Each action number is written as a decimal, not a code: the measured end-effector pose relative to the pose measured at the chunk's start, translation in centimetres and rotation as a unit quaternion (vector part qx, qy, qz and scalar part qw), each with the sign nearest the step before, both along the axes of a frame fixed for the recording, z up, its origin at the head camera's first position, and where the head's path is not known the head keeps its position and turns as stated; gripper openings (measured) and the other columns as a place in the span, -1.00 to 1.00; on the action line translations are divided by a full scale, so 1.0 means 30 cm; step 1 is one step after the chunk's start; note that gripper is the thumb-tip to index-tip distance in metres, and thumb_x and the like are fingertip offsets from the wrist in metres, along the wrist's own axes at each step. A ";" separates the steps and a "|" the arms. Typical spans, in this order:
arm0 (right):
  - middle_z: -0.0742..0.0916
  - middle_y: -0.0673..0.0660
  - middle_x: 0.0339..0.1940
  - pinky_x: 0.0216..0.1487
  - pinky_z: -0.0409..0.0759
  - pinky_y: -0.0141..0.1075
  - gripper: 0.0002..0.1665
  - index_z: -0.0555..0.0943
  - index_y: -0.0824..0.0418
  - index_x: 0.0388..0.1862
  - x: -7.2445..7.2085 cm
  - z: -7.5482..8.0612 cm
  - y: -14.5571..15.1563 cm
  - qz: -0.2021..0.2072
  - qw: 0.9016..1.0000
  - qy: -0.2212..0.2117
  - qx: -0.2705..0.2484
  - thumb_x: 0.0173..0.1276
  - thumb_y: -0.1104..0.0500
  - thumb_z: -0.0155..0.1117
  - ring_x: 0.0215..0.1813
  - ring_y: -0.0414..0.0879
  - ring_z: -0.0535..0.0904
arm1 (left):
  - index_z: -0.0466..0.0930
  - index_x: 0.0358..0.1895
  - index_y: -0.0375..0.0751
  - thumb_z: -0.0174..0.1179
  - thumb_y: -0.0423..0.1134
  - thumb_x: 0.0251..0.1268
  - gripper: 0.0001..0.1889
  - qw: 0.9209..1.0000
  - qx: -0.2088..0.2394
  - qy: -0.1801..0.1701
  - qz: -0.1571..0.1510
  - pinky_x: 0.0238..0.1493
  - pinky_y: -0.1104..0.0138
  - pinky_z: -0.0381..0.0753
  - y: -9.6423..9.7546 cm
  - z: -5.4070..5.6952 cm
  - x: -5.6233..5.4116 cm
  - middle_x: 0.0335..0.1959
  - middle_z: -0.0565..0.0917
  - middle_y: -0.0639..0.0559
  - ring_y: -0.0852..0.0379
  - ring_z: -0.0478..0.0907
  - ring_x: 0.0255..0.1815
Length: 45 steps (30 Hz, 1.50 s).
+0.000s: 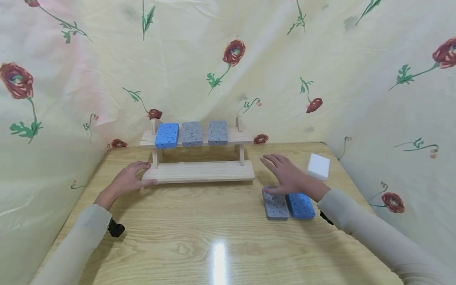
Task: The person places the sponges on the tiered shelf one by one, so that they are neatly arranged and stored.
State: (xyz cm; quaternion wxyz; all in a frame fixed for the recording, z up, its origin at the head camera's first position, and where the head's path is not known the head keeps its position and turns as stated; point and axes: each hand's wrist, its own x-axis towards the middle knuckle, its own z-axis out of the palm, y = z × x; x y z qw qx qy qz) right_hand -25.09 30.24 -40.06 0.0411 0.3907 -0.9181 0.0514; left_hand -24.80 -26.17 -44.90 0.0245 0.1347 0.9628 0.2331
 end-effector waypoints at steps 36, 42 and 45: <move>0.57 0.30 0.35 0.21 0.49 0.26 0.27 0.39 0.38 0.46 0.139 -0.088 0.123 0.009 0.998 -0.059 0.026 0.00 -0.43 0.53 0.32 0.25 0.46 | 0.44 0.42 -0.35 0.33 0.33 0.20 -0.07 1.000 0.002 -0.002 -0.002 0.48 -0.30 0.25 -0.005 -0.001 -0.006 0.48 0.39 -0.34 -0.39 0.25 0.51; 0.56 0.30 0.36 0.25 0.45 0.28 0.32 0.38 0.38 0.48 0.139 -0.083 0.131 0.008 0.996 -0.076 0.036 -0.04 -0.45 0.56 0.34 0.25 0.44 | 0.45 0.41 -0.35 0.35 0.32 0.20 -0.08 1.000 0.001 -0.002 -0.002 0.48 -0.29 0.27 -0.005 -0.001 -0.008 0.48 0.40 -0.33 -0.38 0.27 0.51; 0.56 0.29 0.37 0.26 0.42 0.29 0.34 0.37 0.37 0.49 0.139 -0.084 0.134 0.003 0.995 -0.087 0.040 -0.06 -0.45 0.57 0.34 0.24 0.43 | 0.45 0.41 -0.35 0.34 0.33 0.19 -0.08 1.000 0.001 -0.002 -0.001 0.48 -0.29 0.27 -0.006 -0.003 -0.009 0.48 0.40 -0.34 -0.39 0.27 0.50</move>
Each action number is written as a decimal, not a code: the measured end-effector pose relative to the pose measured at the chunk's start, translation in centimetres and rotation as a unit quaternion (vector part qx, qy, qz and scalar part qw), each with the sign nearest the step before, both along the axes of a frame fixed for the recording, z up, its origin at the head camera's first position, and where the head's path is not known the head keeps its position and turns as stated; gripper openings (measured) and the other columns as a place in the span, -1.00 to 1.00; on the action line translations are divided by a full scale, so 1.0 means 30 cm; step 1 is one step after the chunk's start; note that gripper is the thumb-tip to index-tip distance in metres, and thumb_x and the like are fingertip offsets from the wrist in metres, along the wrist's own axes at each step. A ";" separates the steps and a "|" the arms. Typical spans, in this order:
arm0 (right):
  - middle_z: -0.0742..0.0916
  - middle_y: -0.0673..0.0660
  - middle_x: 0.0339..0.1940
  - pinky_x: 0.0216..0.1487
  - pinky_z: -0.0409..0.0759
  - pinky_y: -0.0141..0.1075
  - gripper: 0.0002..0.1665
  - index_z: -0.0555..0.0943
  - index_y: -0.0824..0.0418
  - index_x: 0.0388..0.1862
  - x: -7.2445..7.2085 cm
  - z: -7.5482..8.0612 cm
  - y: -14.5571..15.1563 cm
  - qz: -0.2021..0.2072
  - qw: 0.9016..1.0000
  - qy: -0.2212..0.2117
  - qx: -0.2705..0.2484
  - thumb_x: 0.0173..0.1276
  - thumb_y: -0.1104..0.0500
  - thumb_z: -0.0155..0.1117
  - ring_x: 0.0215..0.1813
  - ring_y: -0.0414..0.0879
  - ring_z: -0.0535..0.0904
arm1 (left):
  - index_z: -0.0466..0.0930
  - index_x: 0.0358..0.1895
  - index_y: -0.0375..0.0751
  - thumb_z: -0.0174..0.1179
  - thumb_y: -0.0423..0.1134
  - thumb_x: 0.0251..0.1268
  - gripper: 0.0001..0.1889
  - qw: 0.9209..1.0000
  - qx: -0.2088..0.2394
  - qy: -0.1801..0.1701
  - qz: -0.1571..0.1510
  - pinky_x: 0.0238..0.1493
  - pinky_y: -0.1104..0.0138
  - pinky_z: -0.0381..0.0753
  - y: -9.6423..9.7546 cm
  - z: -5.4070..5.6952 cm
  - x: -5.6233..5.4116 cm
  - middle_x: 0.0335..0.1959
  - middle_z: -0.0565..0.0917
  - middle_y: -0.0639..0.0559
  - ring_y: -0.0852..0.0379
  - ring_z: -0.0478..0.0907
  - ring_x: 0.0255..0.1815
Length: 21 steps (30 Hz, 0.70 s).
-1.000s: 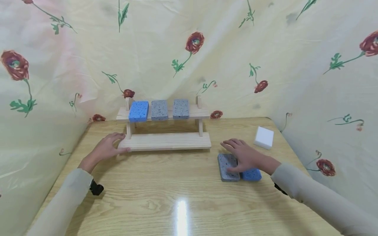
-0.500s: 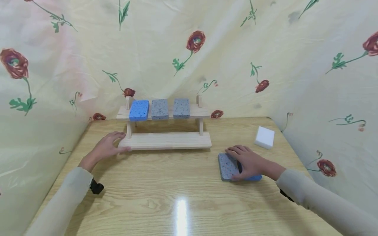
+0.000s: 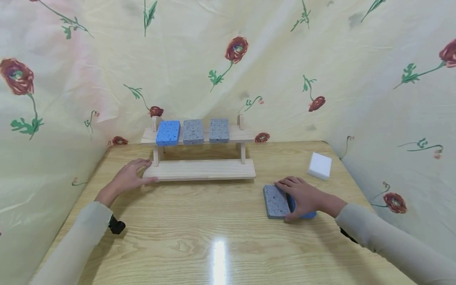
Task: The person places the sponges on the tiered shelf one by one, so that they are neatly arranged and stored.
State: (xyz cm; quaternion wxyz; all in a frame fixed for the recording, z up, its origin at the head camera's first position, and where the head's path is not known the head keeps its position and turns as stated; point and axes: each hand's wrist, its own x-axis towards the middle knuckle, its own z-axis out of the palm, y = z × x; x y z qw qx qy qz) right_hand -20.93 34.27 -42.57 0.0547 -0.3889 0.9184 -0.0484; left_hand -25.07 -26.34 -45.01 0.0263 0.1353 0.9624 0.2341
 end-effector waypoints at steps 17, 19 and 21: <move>0.58 0.27 0.36 0.31 0.44 0.25 0.32 0.37 0.36 0.49 -0.035 -0.021 -0.010 -0.010 1.000 -0.002 0.017 -0.04 -0.45 0.55 0.36 0.23 0.45 | 0.46 0.41 -0.34 0.35 0.35 0.17 -0.07 1.000 0.004 -0.004 0.002 0.48 -0.29 0.27 -0.006 -0.008 -0.007 0.48 0.40 -0.32 -0.38 0.27 0.51; 0.57 0.26 0.37 0.32 0.44 0.25 0.32 0.37 0.35 0.50 -0.037 -0.019 -0.015 -0.015 1.000 -0.004 0.020 -0.03 -0.46 0.54 0.37 0.22 0.45 | 0.46 0.41 -0.34 0.35 0.35 0.17 -0.07 1.000 0.004 -0.004 0.002 0.48 -0.28 0.27 -0.006 -0.009 -0.008 0.48 0.40 -0.33 -0.38 0.26 0.51; 0.57 0.26 0.37 0.33 0.43 0.26 0.32 0.36 0.34 0.51 -0.038 -0.017 -0.021 -0.019 1.000 -0.009 0.020 -0.03 -0.45 0.55 0.38 0.23 0.44 | 0.45 0.41 -0.34 0.34 0.35 0.18 -0.06 1.000 0.002 -0.004 0.002 0.48 -0.29 0.27 -0.006 -0.010 -0.009 0.49 0.40 -0.33 -0.38 0.26 0.51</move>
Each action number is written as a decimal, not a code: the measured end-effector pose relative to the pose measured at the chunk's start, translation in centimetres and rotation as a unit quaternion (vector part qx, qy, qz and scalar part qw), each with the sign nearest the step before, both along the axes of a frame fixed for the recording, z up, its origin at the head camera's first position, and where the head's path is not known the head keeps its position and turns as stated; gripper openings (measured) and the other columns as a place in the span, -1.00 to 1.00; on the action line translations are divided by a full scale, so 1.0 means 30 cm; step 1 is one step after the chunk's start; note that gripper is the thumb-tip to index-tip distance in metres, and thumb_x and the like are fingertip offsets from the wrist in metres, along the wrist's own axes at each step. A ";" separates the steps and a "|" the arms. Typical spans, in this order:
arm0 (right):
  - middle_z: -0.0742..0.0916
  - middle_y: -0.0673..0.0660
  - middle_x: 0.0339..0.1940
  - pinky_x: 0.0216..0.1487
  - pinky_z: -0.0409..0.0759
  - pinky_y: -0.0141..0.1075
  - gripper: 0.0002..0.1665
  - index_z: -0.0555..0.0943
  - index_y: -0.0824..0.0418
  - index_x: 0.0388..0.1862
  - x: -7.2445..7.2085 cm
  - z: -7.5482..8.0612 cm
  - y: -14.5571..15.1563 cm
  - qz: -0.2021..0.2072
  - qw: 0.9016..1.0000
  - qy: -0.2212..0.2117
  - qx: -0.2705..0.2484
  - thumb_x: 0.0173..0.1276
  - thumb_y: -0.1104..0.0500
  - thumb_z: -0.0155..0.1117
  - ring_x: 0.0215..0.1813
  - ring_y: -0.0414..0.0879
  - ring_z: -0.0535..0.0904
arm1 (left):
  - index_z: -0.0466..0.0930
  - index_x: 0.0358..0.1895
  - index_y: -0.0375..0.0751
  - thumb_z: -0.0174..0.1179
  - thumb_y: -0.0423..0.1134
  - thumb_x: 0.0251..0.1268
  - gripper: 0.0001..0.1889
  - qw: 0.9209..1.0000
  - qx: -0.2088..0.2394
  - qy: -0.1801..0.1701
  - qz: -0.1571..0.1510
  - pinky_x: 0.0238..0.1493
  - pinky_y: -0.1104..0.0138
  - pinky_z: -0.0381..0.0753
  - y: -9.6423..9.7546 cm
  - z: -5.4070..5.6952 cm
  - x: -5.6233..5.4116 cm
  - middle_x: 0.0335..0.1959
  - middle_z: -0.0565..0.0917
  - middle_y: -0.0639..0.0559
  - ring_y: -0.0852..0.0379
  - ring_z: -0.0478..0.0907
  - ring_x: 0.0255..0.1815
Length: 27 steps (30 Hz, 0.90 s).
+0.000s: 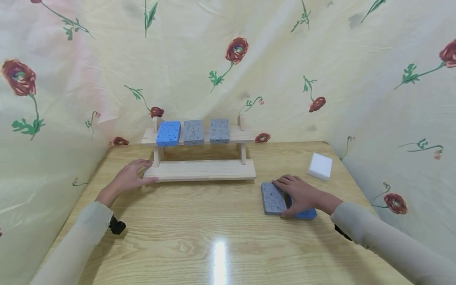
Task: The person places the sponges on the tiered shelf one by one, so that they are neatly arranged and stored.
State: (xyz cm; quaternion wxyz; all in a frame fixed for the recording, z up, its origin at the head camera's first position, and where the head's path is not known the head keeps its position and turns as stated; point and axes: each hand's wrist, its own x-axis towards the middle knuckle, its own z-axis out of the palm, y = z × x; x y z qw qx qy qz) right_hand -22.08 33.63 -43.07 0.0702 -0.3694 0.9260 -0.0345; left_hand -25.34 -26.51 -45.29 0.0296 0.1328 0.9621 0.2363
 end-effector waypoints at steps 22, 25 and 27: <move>0.57 0.30 0.39 0.32 0.44 0.29 0.26 0.36 0.34 0.51 -0.016 0.016 -0.006 -0.013 1.000 0.014 -0.001 0.01 -0.34 0.59 0.39 0.28 0.45 | 0.48 0.37 -0.39 0.35 0.32 0.19 -0.09 1.000 0.005 0.016 -0.001 0.49 -0.26 0.27 0.004 -0.002 0.004 0.46 0.42 -0.35 -0.39 0.28 0.49; 0.58 0.32 0.37 0.29 0.46 0.29 0.25 0.36 0.34 0.50 -0.020 0.022 -0.002 -0.007 1.000 0.026 0.001 0.02 -0.35 0.58 0.37 0.29 0.46 | 0.48 0.38 -0.38 0.35 0.32 0.20 -0.09 1.000 0.005 0.013 0.000 0.49 -0.26 0.27 0.004 -0.002 0.005 0.47 0.41 -0.35 -0.39 0.28 0.50; 0.58 0.32 0.37 0.28 0.47 0.29 0.24 0.37 0.34 0.50 -0.022 0.027 -0.002 -0.004 1.000 0.031 -0.001 0.02 -0.36 0.57 0.37 0.29 0.46 | 0.48 0.37 -0.38 0.34 0.33 0.20 -0.09 1.000 0.005 0.012 0.000 0.49 -0.26 0.27 0.004 -0.003 0.005 0.47 0.41 -0.34 -0.39 0.28 0.50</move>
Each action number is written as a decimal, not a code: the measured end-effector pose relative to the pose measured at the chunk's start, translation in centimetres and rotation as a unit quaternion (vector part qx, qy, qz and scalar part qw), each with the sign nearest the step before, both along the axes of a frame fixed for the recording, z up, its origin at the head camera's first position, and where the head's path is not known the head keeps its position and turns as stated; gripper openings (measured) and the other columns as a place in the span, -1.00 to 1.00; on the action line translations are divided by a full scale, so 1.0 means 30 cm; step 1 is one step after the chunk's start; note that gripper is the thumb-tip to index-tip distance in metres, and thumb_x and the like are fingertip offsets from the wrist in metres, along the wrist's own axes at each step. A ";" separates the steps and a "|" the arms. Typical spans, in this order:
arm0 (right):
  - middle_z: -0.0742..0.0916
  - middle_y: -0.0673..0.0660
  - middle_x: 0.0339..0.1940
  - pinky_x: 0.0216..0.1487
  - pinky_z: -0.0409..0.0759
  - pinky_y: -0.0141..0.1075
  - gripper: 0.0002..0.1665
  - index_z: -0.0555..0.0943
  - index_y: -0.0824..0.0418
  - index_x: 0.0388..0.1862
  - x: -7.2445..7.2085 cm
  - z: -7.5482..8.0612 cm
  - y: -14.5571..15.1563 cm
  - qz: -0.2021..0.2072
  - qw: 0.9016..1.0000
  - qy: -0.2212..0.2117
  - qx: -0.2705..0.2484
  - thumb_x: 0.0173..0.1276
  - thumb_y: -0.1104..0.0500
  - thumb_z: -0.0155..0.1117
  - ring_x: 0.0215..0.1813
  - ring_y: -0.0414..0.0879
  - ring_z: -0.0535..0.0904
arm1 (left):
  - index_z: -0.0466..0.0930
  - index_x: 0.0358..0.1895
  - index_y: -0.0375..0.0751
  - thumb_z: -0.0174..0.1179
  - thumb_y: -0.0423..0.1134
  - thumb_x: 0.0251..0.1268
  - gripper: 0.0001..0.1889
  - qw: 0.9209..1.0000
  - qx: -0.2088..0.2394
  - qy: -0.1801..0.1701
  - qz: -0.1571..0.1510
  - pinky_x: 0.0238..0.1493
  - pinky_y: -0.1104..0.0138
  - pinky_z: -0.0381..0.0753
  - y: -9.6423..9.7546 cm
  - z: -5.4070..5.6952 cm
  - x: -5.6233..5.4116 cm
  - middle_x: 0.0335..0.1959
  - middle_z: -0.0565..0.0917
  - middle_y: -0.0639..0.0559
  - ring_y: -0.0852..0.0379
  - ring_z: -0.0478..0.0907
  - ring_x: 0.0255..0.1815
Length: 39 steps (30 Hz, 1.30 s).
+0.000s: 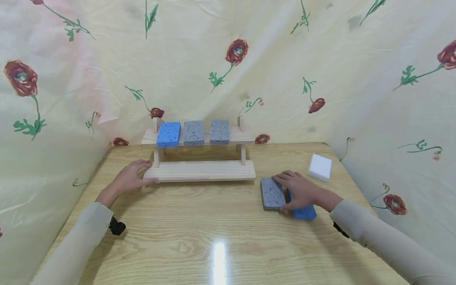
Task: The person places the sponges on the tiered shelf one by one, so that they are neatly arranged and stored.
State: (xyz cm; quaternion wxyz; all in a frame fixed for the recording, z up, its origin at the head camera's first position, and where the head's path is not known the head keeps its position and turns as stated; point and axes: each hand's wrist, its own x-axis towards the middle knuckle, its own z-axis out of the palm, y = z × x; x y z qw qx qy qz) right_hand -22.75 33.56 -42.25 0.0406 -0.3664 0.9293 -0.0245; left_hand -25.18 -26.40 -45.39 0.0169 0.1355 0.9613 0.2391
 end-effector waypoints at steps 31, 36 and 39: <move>0.54 0.35 0.42 0.30 0.46 0.32 0.24 0.32 0.34 0.53 -0.060 0.125 -0.032 0.003 1.000 0.030 -0.005 0.09 -0.39 0.50 0.41 0.35 0.42 | 0.49 0.36 -0.39 0.35 0.33 0.18 -0.08 1.000 -0.007 0.003 0.005 0.49 -0.24 0.29 0.004 -0.003 0.000 0.46 0.42 -0.36 -0.39 0.30 0.49; 0.56 0.34 0.40 0.29 0.46 0.32 0.24 0.34 0.35 0.52 -0.075 0.143 -0.053 0.019 0.999 0.043 -0.017 0.08 -0.40 0.50 0.39 0.35 0.43 | 0.50 0.36 -0.39 0.35 0.33 0.18 -0.09 1.000 -0.009 0.006 0.004 0.48 -0.25 0.29 0.003 -0.002 0.001 0.46 0.42 -0.37 -0.39 0.30 0.49; 0.56 0.34 0.41 0.32 0.43 0.33 0.24 0.34 0.34 0.52 -0.084 0.148 -0.070 0.018 0.999 0.046 -0.020 0.09 -0.40 0.49 0.40 0.34 0.43 | 0.50 0.36 -0.39 0.35 0.33 0.19 -0.09 1.000 -0.011 0.008 0.003 0.48 -0.25 0.29 0.003 -0.001 0.000 0.45 0.42 -0.37 -0.40 0.30 0.48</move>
